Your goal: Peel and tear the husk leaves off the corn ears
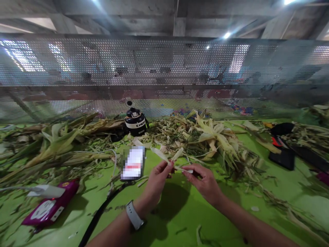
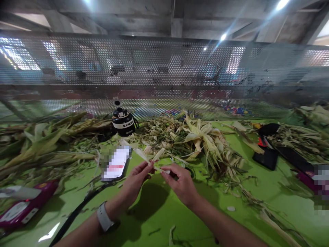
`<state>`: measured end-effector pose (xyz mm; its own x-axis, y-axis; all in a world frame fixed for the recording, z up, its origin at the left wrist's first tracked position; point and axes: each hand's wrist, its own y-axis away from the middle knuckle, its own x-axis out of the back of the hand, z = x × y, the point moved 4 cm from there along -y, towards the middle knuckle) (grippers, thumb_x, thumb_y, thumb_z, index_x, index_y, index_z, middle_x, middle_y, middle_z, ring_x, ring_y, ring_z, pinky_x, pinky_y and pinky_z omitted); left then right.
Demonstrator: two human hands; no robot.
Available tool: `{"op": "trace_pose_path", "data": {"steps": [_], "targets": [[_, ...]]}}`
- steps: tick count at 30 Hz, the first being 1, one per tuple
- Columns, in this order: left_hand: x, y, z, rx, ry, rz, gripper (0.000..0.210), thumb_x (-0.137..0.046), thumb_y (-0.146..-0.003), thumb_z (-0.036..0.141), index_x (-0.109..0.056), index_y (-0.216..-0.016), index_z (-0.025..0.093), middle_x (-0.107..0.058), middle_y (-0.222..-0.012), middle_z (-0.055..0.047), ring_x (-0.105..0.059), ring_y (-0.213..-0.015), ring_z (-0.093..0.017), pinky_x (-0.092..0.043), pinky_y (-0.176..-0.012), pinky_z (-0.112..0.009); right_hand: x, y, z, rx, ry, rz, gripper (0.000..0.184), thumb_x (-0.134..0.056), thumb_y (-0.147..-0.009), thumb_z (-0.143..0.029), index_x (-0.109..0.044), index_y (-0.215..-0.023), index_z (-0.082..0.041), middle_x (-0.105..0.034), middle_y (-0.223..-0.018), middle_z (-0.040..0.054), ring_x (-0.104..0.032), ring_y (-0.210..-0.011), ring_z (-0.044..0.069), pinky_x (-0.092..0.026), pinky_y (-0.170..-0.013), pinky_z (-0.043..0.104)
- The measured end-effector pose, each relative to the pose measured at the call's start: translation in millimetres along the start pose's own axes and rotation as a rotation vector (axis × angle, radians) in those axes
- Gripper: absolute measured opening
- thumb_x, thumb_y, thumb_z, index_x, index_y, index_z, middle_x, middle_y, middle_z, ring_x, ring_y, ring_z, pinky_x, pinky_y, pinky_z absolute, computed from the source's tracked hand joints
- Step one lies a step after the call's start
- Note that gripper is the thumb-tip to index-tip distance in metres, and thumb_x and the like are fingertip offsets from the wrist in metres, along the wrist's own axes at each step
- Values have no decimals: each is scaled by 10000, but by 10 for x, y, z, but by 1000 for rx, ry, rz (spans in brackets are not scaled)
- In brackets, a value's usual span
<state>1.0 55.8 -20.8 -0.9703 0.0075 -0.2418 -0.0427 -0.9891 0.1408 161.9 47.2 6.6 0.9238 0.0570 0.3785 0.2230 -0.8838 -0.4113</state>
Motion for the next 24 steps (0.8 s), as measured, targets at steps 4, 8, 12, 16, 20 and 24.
{"op": "trace_pose_path", "data": {"steps": [4,8,12,16,20,24], "targets": [[36,-17,7,65,53,37,335,-747,-666,344,-666,-950,187,-639,-781,10,-499,-641,-75,-358,-576,-177,-50,33,-54,224,137,-100,179,-558,-874,-262,-687,-974,-187,-696,-795,42,-636,-693,144,-501,-640,246],[15,-34,22,59,73,-19,354,-794,-591,311,-677,-894,171,-676,-802,-7,-559,-691,-106,-419,-662,-213,-97,72,-138,462,248,-178,189,-527,-896,-220,-680,-1001,-188,-682,-794,49,-623,-718,138,-493,-639,236],[-84,-7,38,15,-47,-202,325,-765,-626,326,-717,-901,160,-710,-836,-40,-596,-809,-165,-435,-785,-271,33,30,-200,469,488,53,135,-563,-873,-242,-685,-928,-231,-668,-903,66,-592,-874,196,-470,-773,339],[-128,64,60,-7,-120,-253,329,-747,-635,326,-731,-921,162,-718,-872,-53,-596,-834,-193,-434,-803,-303,67,-19,-166,342,413,52,128,-508,-903,-255,-620,-877,-199,-669,-888,62,-601,-877,193,-465,-785,327],[-71,101,48,67,-86,-137,349,-752,-611,293,-728,-936,168,-715,-872,-55,-596,-833,-196,-436,-806,-310,12,-30,-77,109,286,-46,161,-434,-933,-279,-556,-878,-189,-642,-757,23,-590,-666,145,-453,-622,248],[-112,111,56,45,-57,-211,327,-754,-638,294,-716,-941,178,-702,-868,-54,-597,-823,-181,-445,-789,-295,-20,-7,-62,23,194,-86,169,-420,-932,-315,-523,-877,-193,-607,-694,0,-547,-583,126,-415,-558,227]]}}
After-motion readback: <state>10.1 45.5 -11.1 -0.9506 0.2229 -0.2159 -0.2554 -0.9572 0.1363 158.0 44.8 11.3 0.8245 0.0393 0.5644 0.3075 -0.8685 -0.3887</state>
